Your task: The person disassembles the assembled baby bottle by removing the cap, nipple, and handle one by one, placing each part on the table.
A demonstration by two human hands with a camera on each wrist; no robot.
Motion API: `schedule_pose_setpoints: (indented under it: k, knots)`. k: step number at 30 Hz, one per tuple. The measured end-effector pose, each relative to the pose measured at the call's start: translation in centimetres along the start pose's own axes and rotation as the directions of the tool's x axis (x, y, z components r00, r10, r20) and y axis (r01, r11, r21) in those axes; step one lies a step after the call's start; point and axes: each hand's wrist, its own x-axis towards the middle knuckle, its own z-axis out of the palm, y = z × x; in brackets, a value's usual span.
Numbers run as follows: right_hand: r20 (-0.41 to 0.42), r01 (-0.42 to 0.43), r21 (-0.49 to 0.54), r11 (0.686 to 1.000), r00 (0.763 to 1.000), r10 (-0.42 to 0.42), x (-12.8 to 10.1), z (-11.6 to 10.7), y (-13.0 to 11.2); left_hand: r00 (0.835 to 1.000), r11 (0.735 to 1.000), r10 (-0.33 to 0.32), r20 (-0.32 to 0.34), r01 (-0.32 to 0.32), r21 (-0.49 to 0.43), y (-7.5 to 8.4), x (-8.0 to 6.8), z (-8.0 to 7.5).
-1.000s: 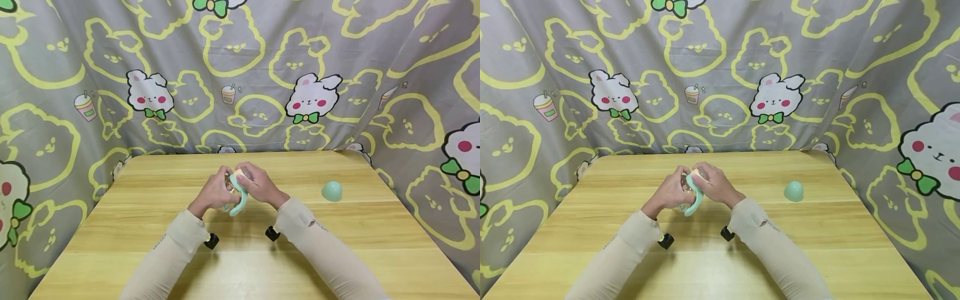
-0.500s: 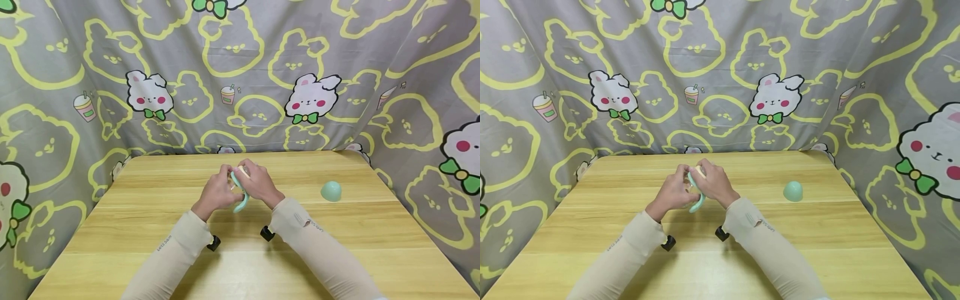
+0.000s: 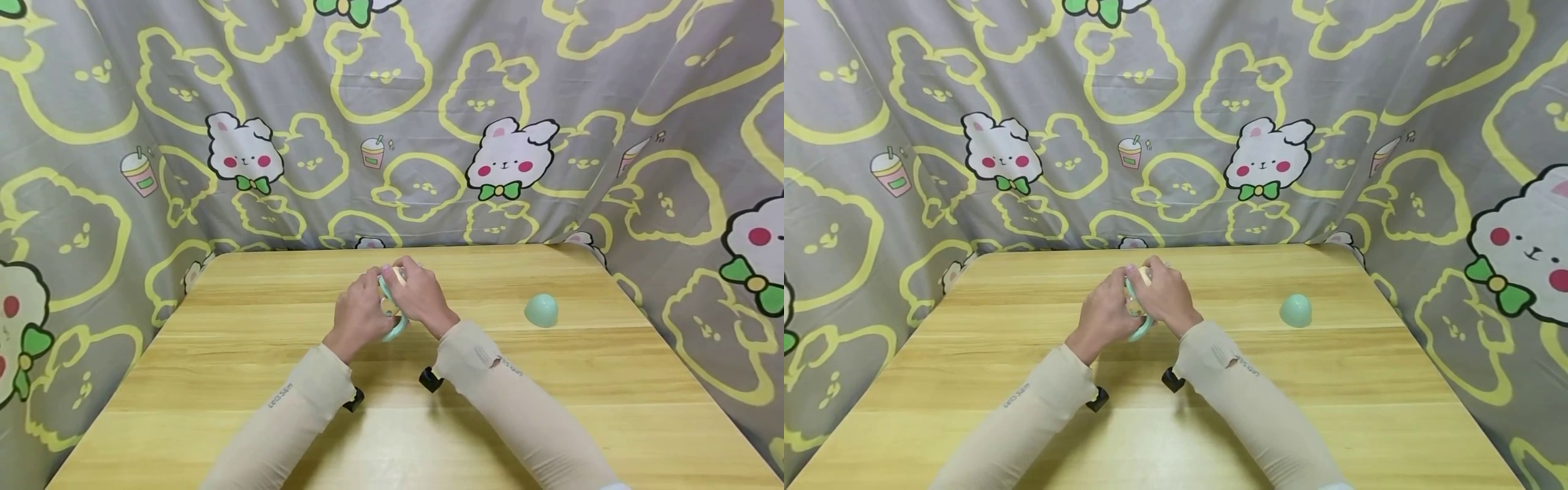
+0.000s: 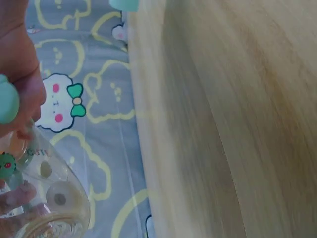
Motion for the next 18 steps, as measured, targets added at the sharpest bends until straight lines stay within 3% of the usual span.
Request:
schedule_pose_setpoints:
  k: [5,18]
  knots:
    - [-0.075,0.004,0.049,0.999,0.997,-0.001,0.2,0.1,0.0,1.0,0.999,0.012,-0.009,-0.013,-0.029,0.3,0.2,-0.1]
    - [-0.135,0.126,0.15,0.981,0.985,-0.106,0.2,0.7,1.1,0.988,0.998,-0.024,0.152,0.032,-0.05,0.4,0.8,-1.7]
